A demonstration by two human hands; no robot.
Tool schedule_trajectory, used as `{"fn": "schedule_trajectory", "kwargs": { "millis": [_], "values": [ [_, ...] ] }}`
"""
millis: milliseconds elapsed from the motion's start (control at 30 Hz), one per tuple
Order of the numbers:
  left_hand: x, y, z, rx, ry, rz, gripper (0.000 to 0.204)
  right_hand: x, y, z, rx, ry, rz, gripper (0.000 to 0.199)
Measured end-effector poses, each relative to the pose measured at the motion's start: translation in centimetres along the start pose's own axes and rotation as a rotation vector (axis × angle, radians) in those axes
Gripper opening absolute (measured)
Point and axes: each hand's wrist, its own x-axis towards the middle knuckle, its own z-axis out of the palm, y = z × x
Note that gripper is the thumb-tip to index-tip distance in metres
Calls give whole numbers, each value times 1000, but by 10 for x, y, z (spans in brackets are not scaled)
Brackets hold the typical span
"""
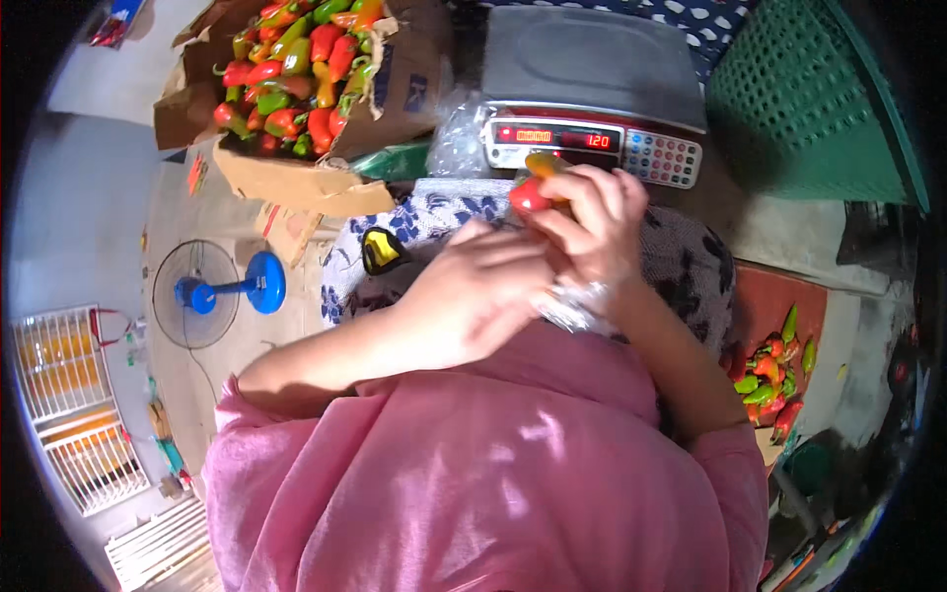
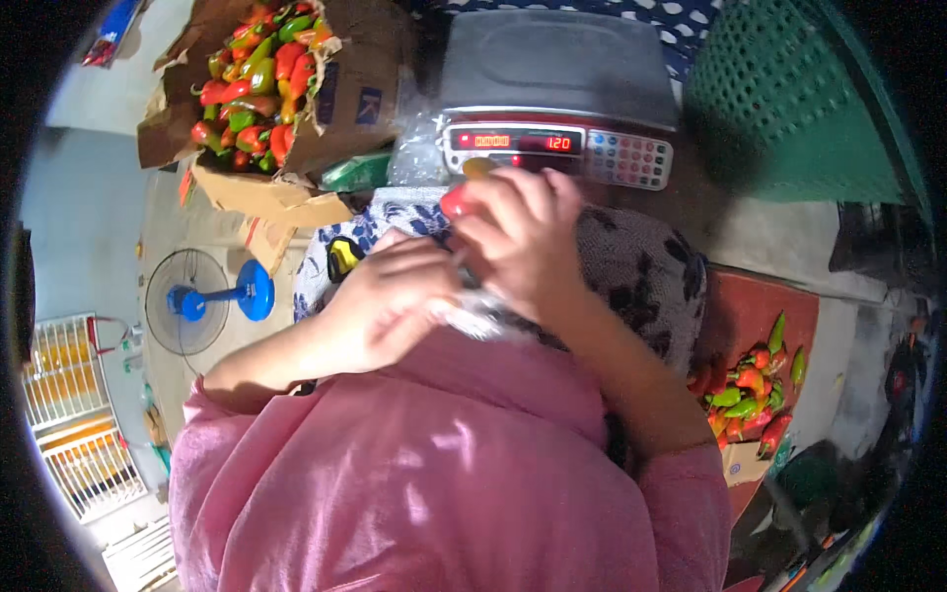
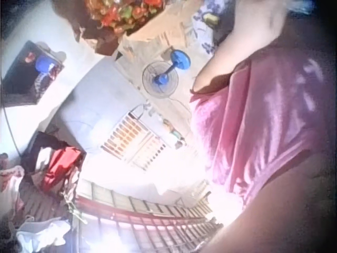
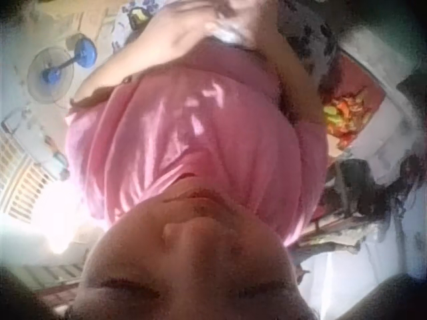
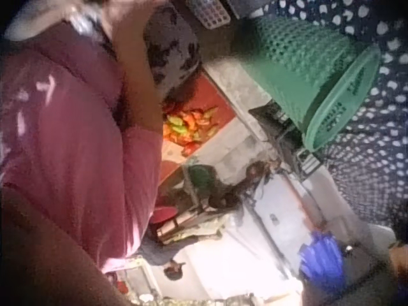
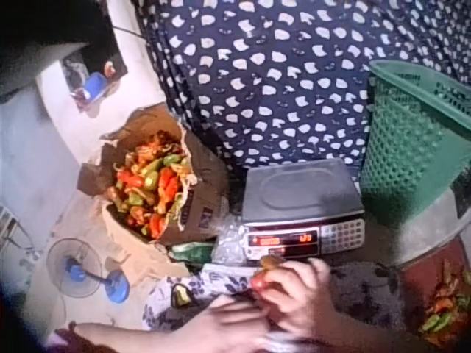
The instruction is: The person weighs peppers on a digital scale, places them into a plastic bag, and uses a knife to trim the stems.
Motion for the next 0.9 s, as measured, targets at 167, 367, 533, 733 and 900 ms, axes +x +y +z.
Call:
{"fn": "schedule_trajectory", "kwargs": {
  "millis": [167,367,533,733,900],
  "values": [
    [-26,7,7,-227,150,-270,10,-8,-28,56,-49,164,53,40],
    [-30,-16,43,-6,77,-148,9,-33,-8,99,-93,-2,-64,57],
    [-1,-10,46,39,51,-104,9,-19,3,69,-41,-197,131,52],
    [57,-33,-3,-494,224,-328,24,7,81,-23,702,-673,104,62],
    [134,-32,-42,-1064,382,-280,43,-55,251,-68,632,56,1014,47]
  ]
}}
